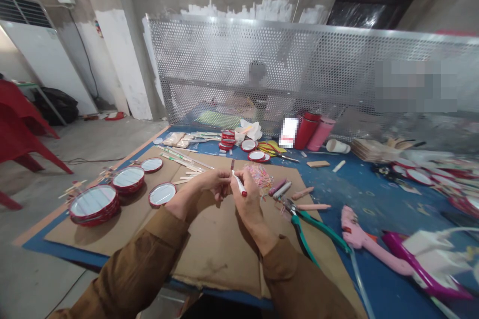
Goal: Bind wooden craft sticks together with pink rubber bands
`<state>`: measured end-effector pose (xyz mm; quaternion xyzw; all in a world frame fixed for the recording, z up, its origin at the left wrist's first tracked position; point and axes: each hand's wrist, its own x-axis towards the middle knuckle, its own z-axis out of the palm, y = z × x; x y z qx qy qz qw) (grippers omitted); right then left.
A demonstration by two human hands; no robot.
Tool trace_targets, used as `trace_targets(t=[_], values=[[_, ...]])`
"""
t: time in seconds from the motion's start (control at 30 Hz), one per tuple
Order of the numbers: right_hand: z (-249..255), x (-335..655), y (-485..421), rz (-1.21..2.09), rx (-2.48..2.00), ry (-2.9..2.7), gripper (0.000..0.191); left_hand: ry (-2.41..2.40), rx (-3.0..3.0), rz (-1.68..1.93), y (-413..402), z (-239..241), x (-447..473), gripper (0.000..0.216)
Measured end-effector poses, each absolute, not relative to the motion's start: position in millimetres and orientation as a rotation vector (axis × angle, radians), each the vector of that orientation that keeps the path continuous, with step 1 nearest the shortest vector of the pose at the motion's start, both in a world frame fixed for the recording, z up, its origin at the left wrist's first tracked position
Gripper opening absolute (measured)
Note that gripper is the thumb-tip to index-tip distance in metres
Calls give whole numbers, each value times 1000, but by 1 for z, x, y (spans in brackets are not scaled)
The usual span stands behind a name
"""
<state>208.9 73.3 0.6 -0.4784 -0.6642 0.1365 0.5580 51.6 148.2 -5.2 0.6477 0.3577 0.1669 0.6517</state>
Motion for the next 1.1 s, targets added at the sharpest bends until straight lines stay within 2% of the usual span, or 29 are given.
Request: trace_targets(t=[0.27, 0.47, 0.73, 0.93, 1.1], values=[[1, 209, 72, 402, -1138, -1561, 24, 836, 1467, 350, 147, -3, 52, 27], [-1, 209, 73, 392, -1137, -1556, 25, 810, 1484, 351, 149, -6, 51, 37], [-5, 209, 75, 397, -1137, -1571, 23, 889, 1483, 328, 152, -9, 51, 30], [-1, 210, 75, 317, -1147, -1541, 21, 816, 1443, 334, 153, -9, 52, 39], [-1, 209, 75, 347, -1141, -1574, 23, 842, 1473, 357, 149, -4, 51, 27]])
